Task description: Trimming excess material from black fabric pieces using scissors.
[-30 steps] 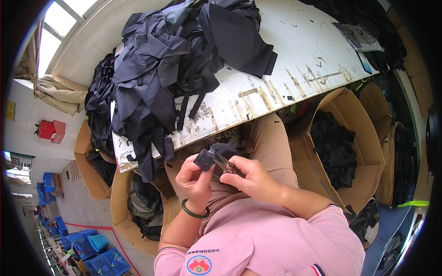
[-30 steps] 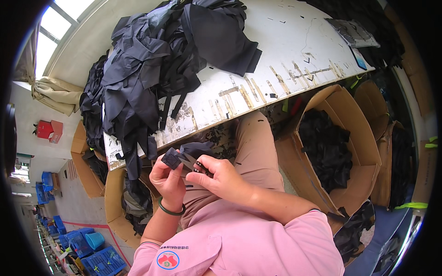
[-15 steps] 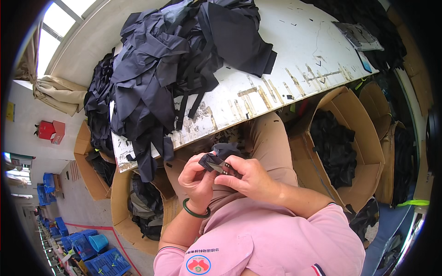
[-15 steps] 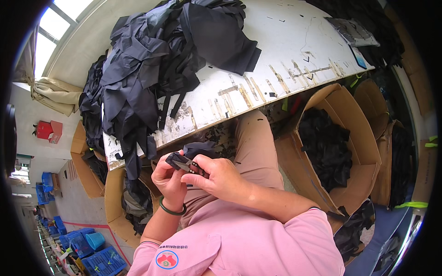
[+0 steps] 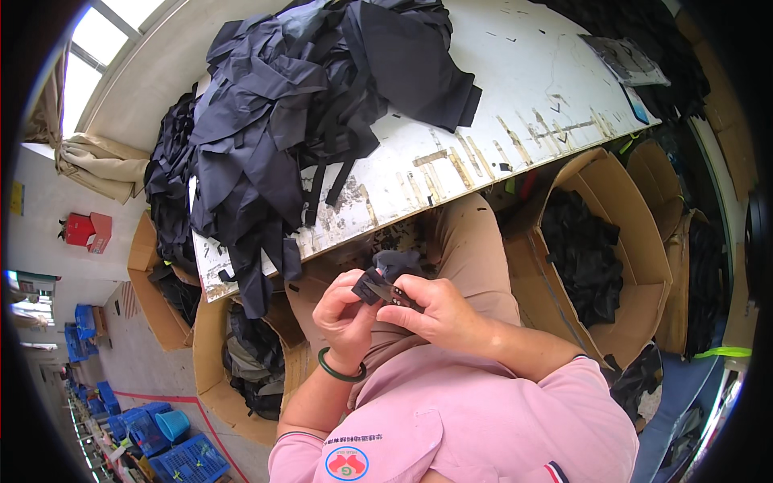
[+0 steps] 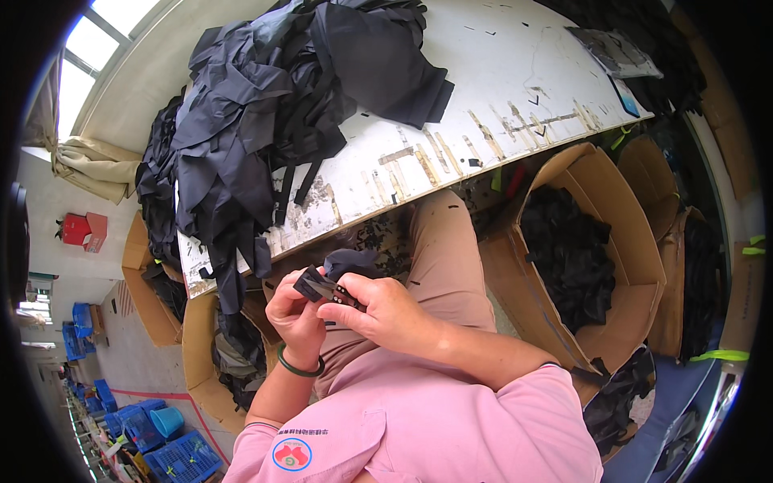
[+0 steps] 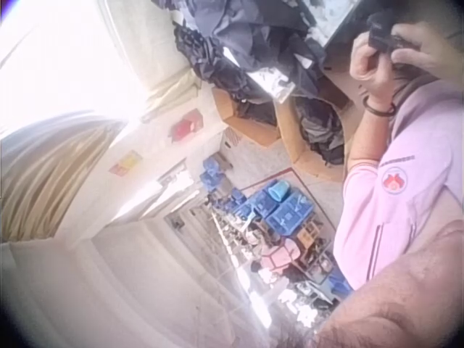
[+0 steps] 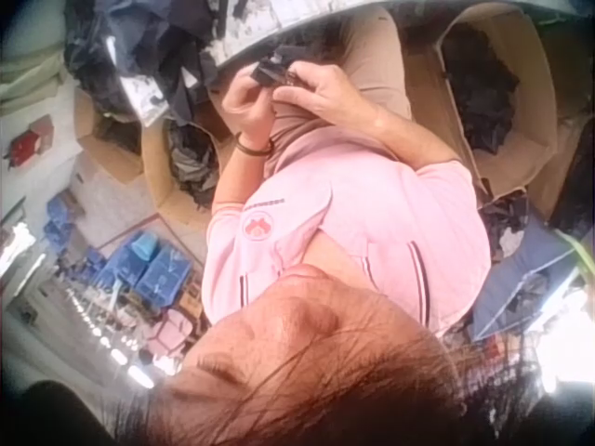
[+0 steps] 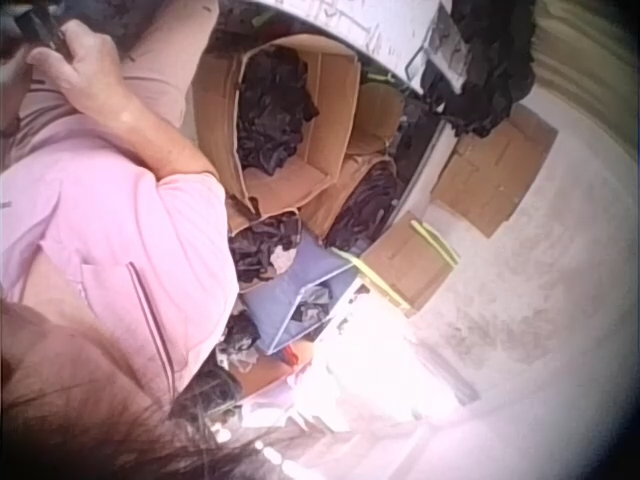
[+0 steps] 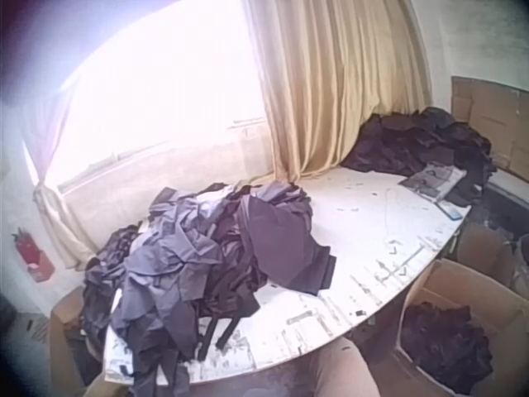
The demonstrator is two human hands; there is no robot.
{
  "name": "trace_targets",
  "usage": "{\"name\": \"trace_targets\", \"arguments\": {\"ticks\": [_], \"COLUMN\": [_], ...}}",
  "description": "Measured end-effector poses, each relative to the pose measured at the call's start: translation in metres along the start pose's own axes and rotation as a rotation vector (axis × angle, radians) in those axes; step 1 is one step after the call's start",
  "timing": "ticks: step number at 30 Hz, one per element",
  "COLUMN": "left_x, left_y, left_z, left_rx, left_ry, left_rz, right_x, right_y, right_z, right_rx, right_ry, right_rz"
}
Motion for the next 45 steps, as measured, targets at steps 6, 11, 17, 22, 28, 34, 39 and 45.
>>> {"name": "trace_targets", "arguments": {"ticks": [6, 11, 17, 22, 28, 34, 39, 45], "left_x": [0.001, 0.003, 0.013, 0.014, 0.015, 0.016, 0.013, 0.007], "left_y": [-0.004, -0.005, 0.000, 0.004, 0.003, -0.002, 0.003, 0.013], "left_z": [-0.005, -0.007, -0.002, 0.005, 0.004, 0.000, 0.000, 0.004], "left_rx": [0.033, 0.008, -0.263, -0.317, -0.358, -0.253, -0.279, -0.407], "left_ry": [0.057, 0.116, 0.241, 0.243, 0.341, 0.258, 0.311, 0.399], "left_rz": [-0.049, -0.082, 0.253, 0.471, 0.427, 0.466, 0.539, 0.652], "right_x": [-0.001, -0.003, -0.009, -0.008, -0.009, -0.012, -0.012, -0.011], "right_y": [-0.004, -0.004, -0.016, -0.009, -0.005, -0.012, -0.009, -0.002], "right_z": [0.000, 0.001, 0.005, 0.013, 0.020, 0.019, 0.021, 0.024], "right_rx": [0.012, 0.067, 0.173, -0.050, -0.221, -0.062, -0.248, -0.486], "right_ry": [-0.009, -0.021, 0.128, 0.161, 0.180, 0.182, 0.111, 0.183], "right_rz": [-0.004, -0.030, -0.145, -0.045, -0.046, -0.079, 0.031, 0.092]}}
Point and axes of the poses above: each hand's wrist, its own x-axis towards the middle knuckle, its own z-axis out of the back of the hand, y = z × x, the point moved 5 cm from there along x, towards the middle knuckle, and after that the axes turned 8 degrees about -x, right-handed, at the moved point
